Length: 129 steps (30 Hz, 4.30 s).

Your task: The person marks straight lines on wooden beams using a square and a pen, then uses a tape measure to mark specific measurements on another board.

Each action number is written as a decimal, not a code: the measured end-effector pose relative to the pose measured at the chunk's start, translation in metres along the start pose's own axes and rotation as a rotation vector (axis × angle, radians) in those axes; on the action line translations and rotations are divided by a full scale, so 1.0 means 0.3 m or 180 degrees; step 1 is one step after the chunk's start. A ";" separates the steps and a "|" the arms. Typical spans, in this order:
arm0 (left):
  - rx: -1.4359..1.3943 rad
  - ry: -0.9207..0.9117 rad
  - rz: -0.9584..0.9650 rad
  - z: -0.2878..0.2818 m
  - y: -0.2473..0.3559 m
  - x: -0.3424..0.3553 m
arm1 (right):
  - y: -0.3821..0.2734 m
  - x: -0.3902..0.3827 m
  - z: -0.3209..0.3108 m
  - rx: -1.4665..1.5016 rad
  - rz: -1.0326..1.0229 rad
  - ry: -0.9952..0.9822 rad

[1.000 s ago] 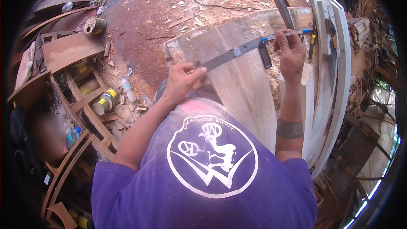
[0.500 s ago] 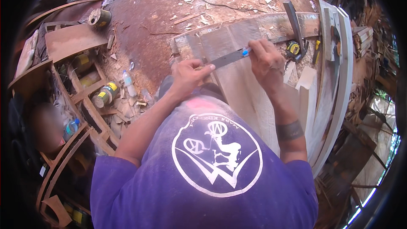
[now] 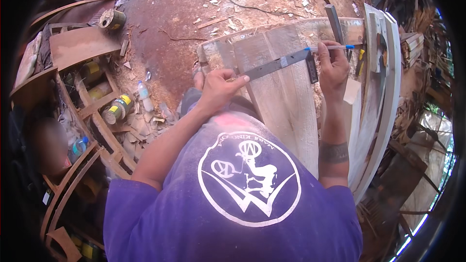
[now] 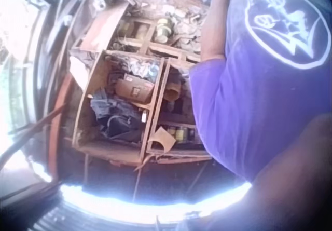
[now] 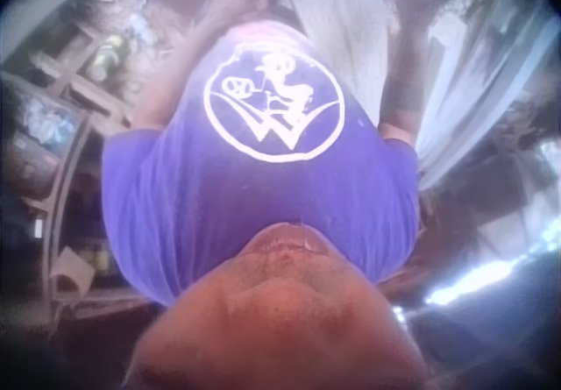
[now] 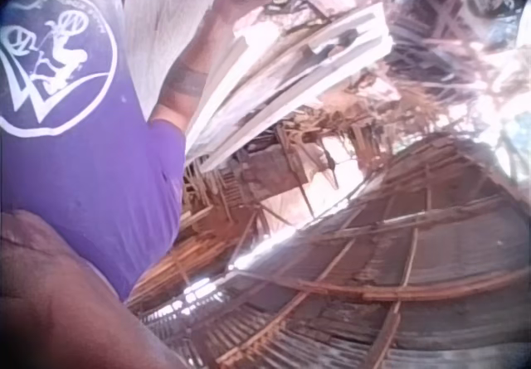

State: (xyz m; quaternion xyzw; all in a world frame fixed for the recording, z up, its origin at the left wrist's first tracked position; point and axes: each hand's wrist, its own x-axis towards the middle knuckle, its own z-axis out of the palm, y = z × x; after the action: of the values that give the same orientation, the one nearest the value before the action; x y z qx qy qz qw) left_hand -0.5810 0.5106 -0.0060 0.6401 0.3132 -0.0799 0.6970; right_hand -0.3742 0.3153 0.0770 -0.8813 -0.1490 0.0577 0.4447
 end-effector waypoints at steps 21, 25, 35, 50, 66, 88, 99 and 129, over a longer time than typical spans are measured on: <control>-0.0425 0.0038 0.0270 0.012 -0.080 0.024 | -0.172 -0.231 0.270 -0.0430 -0.1644 -0.1258; -0.0275 -0.0031 0.0088 -0.003 -0.031 0.006 | -0.077 -0.136 0.209 0.0375 0.0466 -0.1324; -0.0254 -0.0494 -0.0212 -0.040 -0.019 0.021 | 0.146 0.128 -0.136 -0.0095 0.0031 0.0180; 0.0635 -0.2520 0.0520 -0.012 0.221 0.010 | 0.016 -0.625 -0.207 -0.0878 0.1868 0.1033; 0.0557 -0.3657 0.0154 -0.037 0.170 -0.112 | 0.017 -1.120 -0.146 -0.0071 0.2564 0.0782; 0.2441 -0.3266 0.0733 -0.683 0.256 0.464 | 0.480 -1.656 -0.205 -0.2109 0.4109 0.3958; 0.3072 -0.3011 0.0776 -0.941 0.535 1.137 | 0.001 -1.089 0.548 -0.0731 0.3575 0.4547; 0.2706 -0.4579 0.5134 0.701 0.914 1.167 | -0.321 -0.472 0.562 0.0112 0.4731 0.4956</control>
State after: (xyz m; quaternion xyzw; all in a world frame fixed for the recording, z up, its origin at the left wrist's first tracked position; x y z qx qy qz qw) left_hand -0.0935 0.4599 0.0330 0.6431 -0.7058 -0.0567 0.2916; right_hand -0.5684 0.4540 0.0490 -0.5391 0.7488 -0.2613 0.2835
